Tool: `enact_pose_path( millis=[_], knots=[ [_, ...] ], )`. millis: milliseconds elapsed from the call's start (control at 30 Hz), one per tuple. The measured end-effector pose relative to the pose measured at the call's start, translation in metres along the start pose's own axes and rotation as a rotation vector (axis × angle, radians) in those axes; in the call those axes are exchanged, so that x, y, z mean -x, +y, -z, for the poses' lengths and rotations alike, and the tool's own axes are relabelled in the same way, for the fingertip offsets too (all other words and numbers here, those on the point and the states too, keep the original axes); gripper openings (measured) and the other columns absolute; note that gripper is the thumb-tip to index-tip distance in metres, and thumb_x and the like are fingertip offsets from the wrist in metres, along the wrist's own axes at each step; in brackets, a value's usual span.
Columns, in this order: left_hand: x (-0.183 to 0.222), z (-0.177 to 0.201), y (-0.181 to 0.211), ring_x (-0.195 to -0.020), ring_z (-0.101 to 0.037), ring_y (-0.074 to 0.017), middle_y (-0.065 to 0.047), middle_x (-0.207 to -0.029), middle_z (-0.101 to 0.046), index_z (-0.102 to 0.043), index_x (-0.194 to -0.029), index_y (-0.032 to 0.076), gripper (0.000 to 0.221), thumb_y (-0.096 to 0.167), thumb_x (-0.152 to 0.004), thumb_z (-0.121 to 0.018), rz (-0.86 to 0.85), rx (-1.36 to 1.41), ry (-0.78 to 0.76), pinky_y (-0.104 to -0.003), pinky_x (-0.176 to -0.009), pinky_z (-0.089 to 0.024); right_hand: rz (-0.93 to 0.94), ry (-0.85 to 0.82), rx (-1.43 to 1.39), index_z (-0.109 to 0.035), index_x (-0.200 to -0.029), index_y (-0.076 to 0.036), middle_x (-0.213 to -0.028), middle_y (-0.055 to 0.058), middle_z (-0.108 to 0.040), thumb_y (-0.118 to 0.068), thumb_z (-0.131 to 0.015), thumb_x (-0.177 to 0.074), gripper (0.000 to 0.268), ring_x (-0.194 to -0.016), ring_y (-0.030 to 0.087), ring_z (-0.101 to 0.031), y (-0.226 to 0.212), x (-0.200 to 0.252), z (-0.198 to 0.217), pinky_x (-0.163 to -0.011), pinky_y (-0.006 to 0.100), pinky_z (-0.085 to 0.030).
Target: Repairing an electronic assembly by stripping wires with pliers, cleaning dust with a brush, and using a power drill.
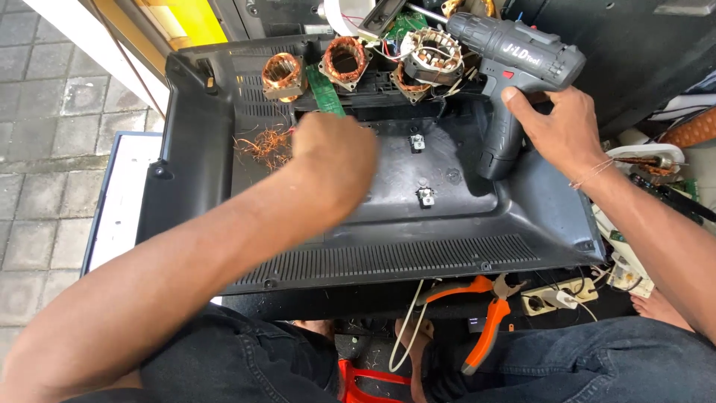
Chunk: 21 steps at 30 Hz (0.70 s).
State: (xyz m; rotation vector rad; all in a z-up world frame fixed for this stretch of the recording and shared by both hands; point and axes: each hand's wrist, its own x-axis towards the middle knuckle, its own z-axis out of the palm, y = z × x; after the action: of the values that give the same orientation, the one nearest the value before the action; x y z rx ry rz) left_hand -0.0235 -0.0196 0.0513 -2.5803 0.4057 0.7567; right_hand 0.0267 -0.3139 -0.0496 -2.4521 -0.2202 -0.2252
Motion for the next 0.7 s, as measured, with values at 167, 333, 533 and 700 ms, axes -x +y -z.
enact_pose_path(
  millis=[167,333,533,700],
  knots=[
    [-0.026,-0.013,0.05,-0.08,-0.075,-0.0226,-0.002,-0.093,-0.076,-0.073,-0.104,0.016,0.016,0.007,-0.099,-0.06,-0.204,0.178,0.264,-0.036,-0.057,-0.06,0.043,0.018,0.049,-0.075,-0.102,-0.006,-0.1,0.004,-0.073,-0.043,-0.064,-0.113,0.04,-0.101,0.019,-0.064,0.012,-0.002,-0.005,-0.084,0.04,-0.045],
    [-0.084,-0.058,0.082,-0.088,-0.077,-0.0305,-0.006,-0.106,-0.076,-0.072,-0.109,0.014,0.025,0.005,-0.095,-0.054,-0.357,0.369,0.453,-0.047,-0.065,-0.062,0.079,0.046,0.075,-0.075,-0.107,-0.005,-0.106,0.008,-0.075,-0.04,-0.065,-0.112,0.036,-0.108,0.022,-0.067,0.012,-0.002,-0.005,-0.088,0.041,-0.046],
    [-0.082,-0.075,0.061,-0.069,-0.073,-0.0208,-0.004,-0.087,-0.074,-0.063,-0.112,0.006,0.026,0.004,-0.106,-0.038,-0.242,0.457,0.266,-0.04,-0.054,-0.061,0.002,0.02,0.116,-0.07,-0.091,-0.006,-0.088,0.001,-0.067,-0.05,-0.064,-0.114,0.05,-0.096,0.014,-0.058,0.022,-0.004,-0.007,-0.08,0.039,-0.044],
    [-0.07,-0.083,0.033,-0.088,-0.077,-0.0294,-0.008,-0.104,-0.077,-0.057,-0.133,0.01,0.037,-0.002,-0.099,-0.047,-0.13,0.234,0.146,-0.042,-0.064,-0.064,-0.056,-0.014,0.068,-0.05,-0.073,-0.009,-0.073,-0.005,-0.046,-0.052,-0.064,-0.115,0.062,-0.08,0.01,-0.041,0.013,-0.001,-0.003,-0.073,0.036,-0.037]
  ],
)
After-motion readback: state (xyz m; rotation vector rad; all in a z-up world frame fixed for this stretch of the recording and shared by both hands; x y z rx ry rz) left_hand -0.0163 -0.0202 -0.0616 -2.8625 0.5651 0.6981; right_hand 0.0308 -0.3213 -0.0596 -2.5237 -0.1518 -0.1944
